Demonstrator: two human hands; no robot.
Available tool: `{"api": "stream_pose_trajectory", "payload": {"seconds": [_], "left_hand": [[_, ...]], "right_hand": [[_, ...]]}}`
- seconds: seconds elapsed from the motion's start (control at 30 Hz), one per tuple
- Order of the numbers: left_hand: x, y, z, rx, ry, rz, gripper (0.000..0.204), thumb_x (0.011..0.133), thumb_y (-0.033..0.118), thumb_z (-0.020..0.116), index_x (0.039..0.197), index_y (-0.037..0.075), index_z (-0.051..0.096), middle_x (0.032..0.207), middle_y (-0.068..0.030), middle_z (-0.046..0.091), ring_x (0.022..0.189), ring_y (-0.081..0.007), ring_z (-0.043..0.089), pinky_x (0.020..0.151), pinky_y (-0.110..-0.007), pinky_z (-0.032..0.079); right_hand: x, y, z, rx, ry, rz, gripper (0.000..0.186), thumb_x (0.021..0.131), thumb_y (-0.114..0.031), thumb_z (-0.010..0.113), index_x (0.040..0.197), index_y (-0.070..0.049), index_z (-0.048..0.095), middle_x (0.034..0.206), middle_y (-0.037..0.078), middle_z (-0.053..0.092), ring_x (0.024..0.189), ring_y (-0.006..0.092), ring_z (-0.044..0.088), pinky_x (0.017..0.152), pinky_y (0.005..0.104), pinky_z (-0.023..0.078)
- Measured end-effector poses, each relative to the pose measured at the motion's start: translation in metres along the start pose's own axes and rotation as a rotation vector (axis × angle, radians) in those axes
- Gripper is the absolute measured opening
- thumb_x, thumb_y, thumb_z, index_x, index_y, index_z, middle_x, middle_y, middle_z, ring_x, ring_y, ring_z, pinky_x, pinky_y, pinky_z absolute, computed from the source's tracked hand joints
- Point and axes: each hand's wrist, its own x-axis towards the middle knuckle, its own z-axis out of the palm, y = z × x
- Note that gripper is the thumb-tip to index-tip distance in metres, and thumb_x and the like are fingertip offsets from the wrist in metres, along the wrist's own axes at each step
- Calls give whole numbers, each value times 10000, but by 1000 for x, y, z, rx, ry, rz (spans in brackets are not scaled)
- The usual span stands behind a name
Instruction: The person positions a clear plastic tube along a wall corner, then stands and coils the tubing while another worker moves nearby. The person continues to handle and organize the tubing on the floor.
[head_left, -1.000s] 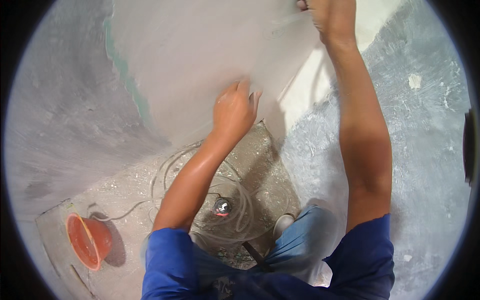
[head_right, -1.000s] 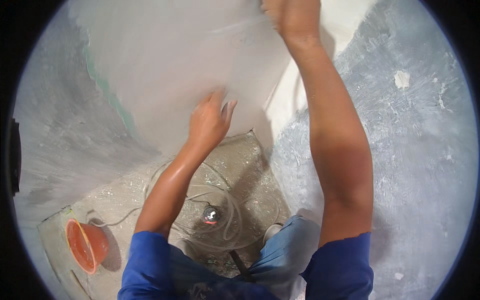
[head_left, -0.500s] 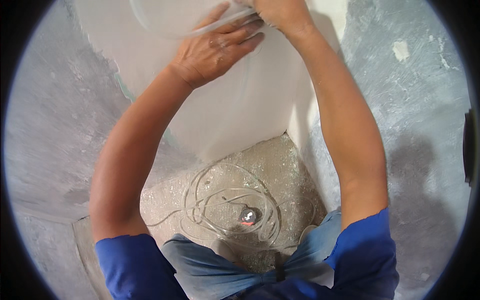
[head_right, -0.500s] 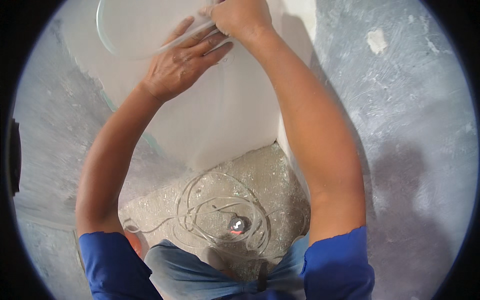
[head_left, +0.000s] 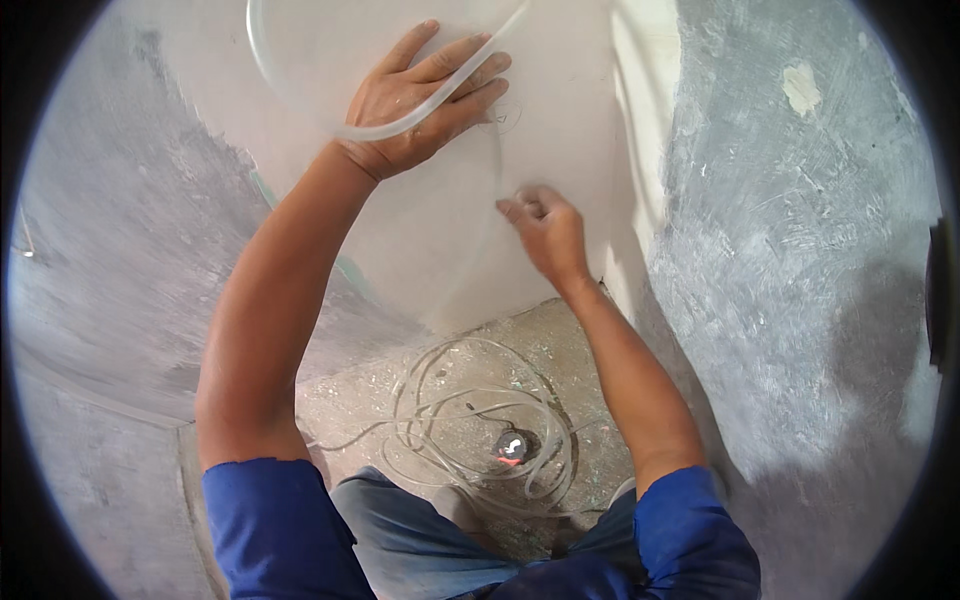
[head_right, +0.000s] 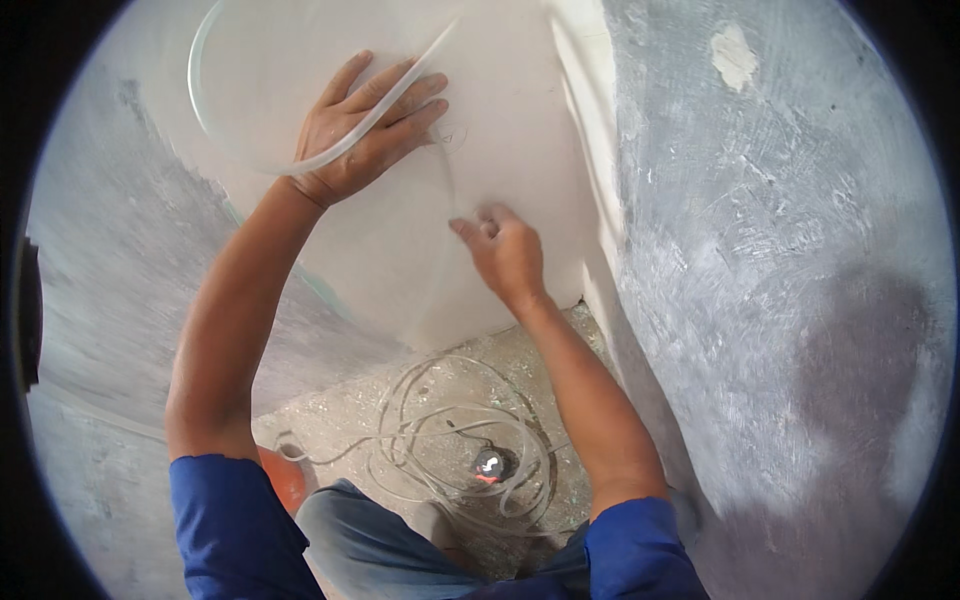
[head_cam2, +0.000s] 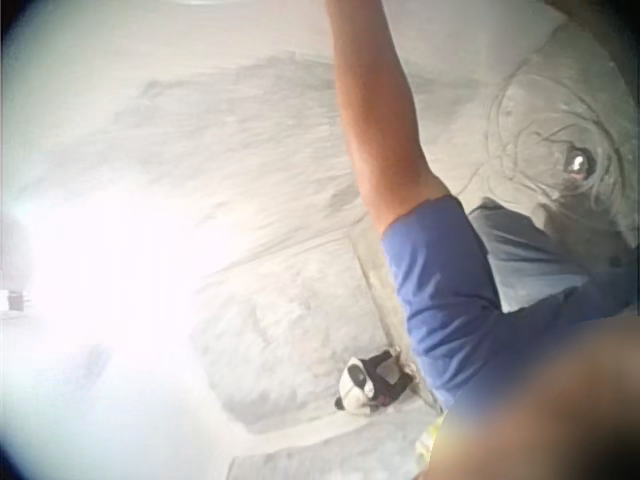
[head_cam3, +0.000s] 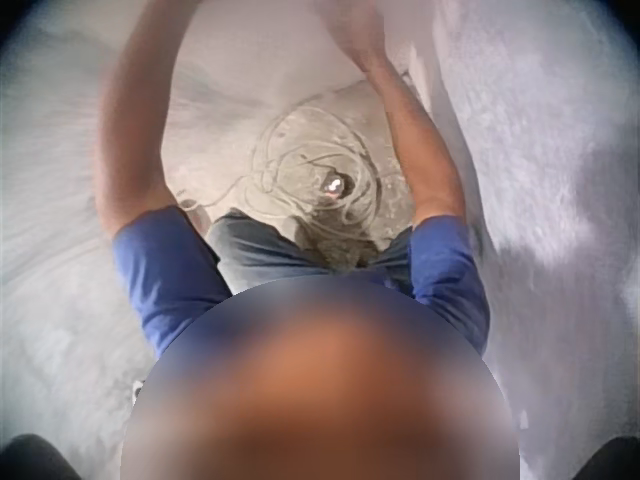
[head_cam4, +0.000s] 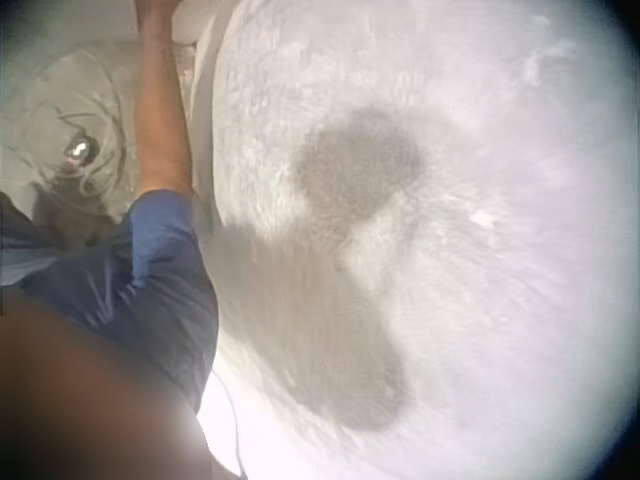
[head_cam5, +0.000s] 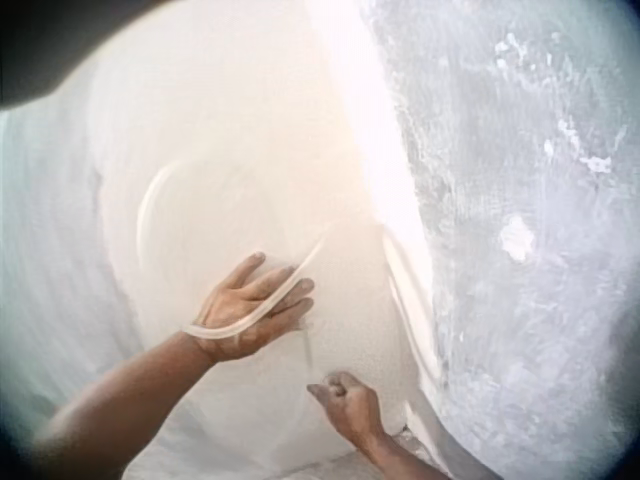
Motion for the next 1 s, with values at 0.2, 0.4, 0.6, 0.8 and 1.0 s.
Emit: {"api": "stream_pose_trajectory", "payload": {"seconds": [0.2, 0.4, 0.6, 0.8, 1.0], "left_hand": [[4, -11, -9, 44, -91, 94, 401, 832, 256, 758, 1227, 213, 702, 1398, 65, 632, 1354, -174, 525, 1226, -495, 348], [12, -14, -11, 65, -125, 133, 403, 899, 265, 704, 1293, 205, 648, 1405, 47, 625, 1377, -184, 511, 1252, -470, 324], [12, -6, -10, 122, -127, 121, 413, 915, 283, 681, 1315, 200, 620, 1418, 45, 615, 1411, -188, 484, 1270, -442, 300], [11, -9, -5, 129, -120, 102, 391, 932, 275, 657, 1314, 204, 613, 1443, 51, 596, 1418, -177, 478, 1278, -434, 281], [13, -2, -8, 134, -104, 67, 380, 930, 276, 657, 1301, 199, 622, 1407, 31, 620, 1407, -173, 485, 1263, -429, 301]], "right_hand": [[-7, 1, 28, -97, -33, 95, 349, 866, -351, 807, 889, -63, 611, 707, 72, 651, 643, 236, 636, 620, 387, 495], [-16, 16, 31, -232, -37, 14, 295, 883, -313, 791, 883, -66, 629, 734, 67, 676, 654, 252, 648, 626, 383, 505], [-20, 27, 39, -264, 5, -23, 256, 886, -260, 790, 853, -59, 636, 715, 66, 677, 615, 232, 628, 600, 364, 497], [-26, 36, 44, -51, 54, 17, 212, 879, -171, 770, 839, -51, 599, 698, 68, 646, 628, 216, 636, 616, 354, 504], [-29, 45, 40, 551, 80, 181, 145, 924, -85, 689, 880, -25, 564, 740, 47, 622, 678, 112, 594, 615, 277, 476]]}}
